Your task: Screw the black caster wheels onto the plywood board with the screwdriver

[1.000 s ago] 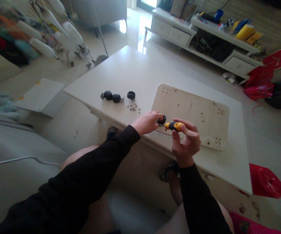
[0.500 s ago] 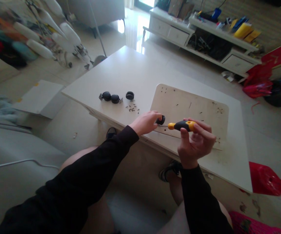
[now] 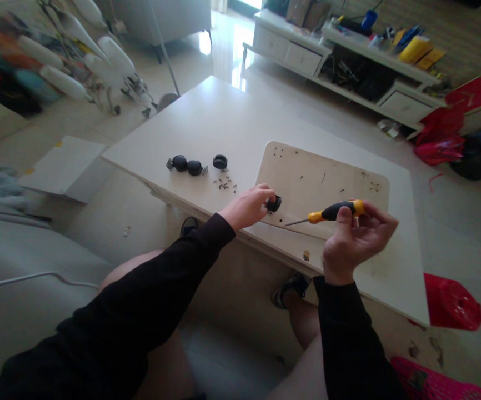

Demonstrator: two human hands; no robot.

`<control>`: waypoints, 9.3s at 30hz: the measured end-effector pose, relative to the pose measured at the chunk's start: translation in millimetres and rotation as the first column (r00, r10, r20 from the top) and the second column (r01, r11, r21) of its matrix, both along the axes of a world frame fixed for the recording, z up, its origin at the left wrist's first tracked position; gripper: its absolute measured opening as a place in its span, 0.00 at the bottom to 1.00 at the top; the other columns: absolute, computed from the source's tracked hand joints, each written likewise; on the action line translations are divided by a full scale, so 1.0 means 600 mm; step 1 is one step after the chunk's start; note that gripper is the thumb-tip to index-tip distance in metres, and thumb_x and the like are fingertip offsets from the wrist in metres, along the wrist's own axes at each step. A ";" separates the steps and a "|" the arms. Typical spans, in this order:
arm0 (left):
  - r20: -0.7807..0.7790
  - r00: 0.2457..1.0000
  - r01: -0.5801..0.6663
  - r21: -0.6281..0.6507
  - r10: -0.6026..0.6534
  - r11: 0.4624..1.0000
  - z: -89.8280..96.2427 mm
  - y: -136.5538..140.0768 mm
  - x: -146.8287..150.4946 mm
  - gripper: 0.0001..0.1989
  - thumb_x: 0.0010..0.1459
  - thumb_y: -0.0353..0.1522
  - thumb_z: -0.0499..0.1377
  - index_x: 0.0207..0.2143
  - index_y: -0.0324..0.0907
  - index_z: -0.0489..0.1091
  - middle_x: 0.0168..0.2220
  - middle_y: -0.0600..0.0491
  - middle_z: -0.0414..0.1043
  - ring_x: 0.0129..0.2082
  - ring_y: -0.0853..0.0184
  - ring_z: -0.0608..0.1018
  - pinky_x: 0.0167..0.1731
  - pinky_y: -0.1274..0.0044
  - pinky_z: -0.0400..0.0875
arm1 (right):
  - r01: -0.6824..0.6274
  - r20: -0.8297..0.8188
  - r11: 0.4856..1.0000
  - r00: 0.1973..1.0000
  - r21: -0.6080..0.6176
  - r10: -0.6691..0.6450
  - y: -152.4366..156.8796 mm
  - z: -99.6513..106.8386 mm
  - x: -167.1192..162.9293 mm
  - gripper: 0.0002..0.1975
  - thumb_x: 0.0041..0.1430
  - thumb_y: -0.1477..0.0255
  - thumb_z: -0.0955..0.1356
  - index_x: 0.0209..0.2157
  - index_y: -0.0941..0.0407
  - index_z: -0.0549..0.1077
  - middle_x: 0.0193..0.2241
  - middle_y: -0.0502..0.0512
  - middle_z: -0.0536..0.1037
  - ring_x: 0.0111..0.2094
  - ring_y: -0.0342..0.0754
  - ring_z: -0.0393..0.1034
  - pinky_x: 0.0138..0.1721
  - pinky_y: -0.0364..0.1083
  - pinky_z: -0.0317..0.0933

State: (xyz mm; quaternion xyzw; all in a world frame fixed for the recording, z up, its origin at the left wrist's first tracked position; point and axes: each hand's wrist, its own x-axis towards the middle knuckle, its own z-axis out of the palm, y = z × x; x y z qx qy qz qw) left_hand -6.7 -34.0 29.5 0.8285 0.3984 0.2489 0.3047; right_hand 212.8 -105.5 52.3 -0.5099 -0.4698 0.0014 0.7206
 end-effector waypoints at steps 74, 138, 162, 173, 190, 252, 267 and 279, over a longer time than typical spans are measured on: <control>-0.462 0.747 -0.554 -0.038 0.477 0.832 -0.123 0.053 -0.050 0.12 0.73 0.31 0.53 0.48 0.44 0.78 0.54 0.40 0.80 0.52 0.51 0.84 0.52 0.66 0.76 | -0.107 -0.198 0.989 0.976 -0.103 0.085 0.002 -0.001 -0.022 0.17 0.56 0.68 0.80 0.45 0.53 0.75 0.37 0.48 0.80 0.37 0.41 0.79 0.35 0.42 0.73; -0.402 0.852 -0.414 -0.124 0.336 0.902 -0.082 0.050 -0.090 0.06 0.60 0.28 0.62 0.34 0.46 0.80 0.36 0.49 0.85 0.36 0.58 0.83 0.36 0.72 0.68 | 0.229 -0.300 0.970 0.923 -0.075 -0.241 0.024 0.046 0.079 0.19 0.55 0.69 0.77 0.48 0.52 0.74 0.48 0.51 0.74 0.50 0.46 0.78 0.62 0.55 0.77; -0.373 0.869 -0.410 -0.179 0.324 0.894 -0.069 0.043 -0.080 0.12 0.61 0.33 0.63 0.47 0.46 0.78 0.40 0.49 0.86 0.37 0.59 0.83 0.36 0.72 0.68 | 0.059 0.042 0.956 0.998 -0.287 -0.049 0.035 0.015 0.068 0.20 0.62 0.64 0.77 0.55 0.49 0.78 0.53 0.54 0.82 0.54 0.47 0.79 0.48 0.46 0.81; -0.270 0.929 -0.304 -0.171 0.252 0.937 -0.039 0.013 -0.037 0.10 0.64 0.32 0.64 0.47 0.45 0.80 0.44 0.43 0.86 0.48 0.51 0.86 0.45 0.68 0.75 | 0.203 -0.061 0.972 0.976 -0.115 -0.211 0.018 0.050 0.111 0.20 0.62 0.68 0.75 0.54 0.51 0.73 0.57 0.58 0.78 0.60 0.51 0.78 0.61 0.56 0.78; -0.443 0.860 -0.293 -0.021 0.254 0.956 -0.031 0.000 0.001 0.17 0.69 0.30 0.56 0.53 0.41 0.81 0.44 0.39 0.87 0.46 0.48 0.86 0.46 0.65 0.74 | 0.272 -0.033 0.947 0.959 -0.169 -0.281 0.012 0.046 0.143 0.20 0.61 0.71 0.74 0.54 0.51 0.73 0.58 0.58 0.76 0.59 0.49 0.78 0.63 0.56 0.77; -0.451 0.869 -0.216 0.025 0.204 0.976 -0.028 -0.015 -0.007 0.16 0.68 0.31 0.55 0.51 0.40 0.80 0.44 0.41 0.87 0.45 0.51 0.87 0.46 0.67 0.75 | 0.544 0.236 0.818 0.833 -0.186 -0.500 0.025 0.007 0.189 0.28 0.61 0.73 0.70 0.63 0.56 0.73 0.62 0.66 0.76 0.61 0.55 0.74 0.60 0.56 0.77; -0.440 0.876 -0.217 0.008 0.198 0.976 -0.022 -0.016 -0.009 0.16 0.68 0.31 0.56 0.51 0.40 0.81 0.43 0.40 0.87 0.44 0.51 0.87 0.46 0.67 0.75 | 0.390 -0.520 0.750 0.549 -0.534 -0.655 0.012 -0.059 0.336 0.24 0.60 0.77 0.65 0.53 0.43 0.55 0.57 0.51 0.67 0.42 0.42 0.76 0.35 0.45 0.77; -0.445 0.873 -0.224 0.003 0.202 0.975 -0.018 -0.016 -0.008 0.16 0.68 0.31 0.56 0.52 0.40 0.81 0.44 0.40 0.87 0.45 0.52 0.87 0.46 0.68 0.75 | 0.393 -0.612 0.755 0.443 -0.525 -0.655 0.011 -0.050 0.334 0.26 0.56 0.82 0.63 0.51 0.44 0.56 0.53 0.52 0.71 0.43 0.43 0.77 0.32 0.42 0.76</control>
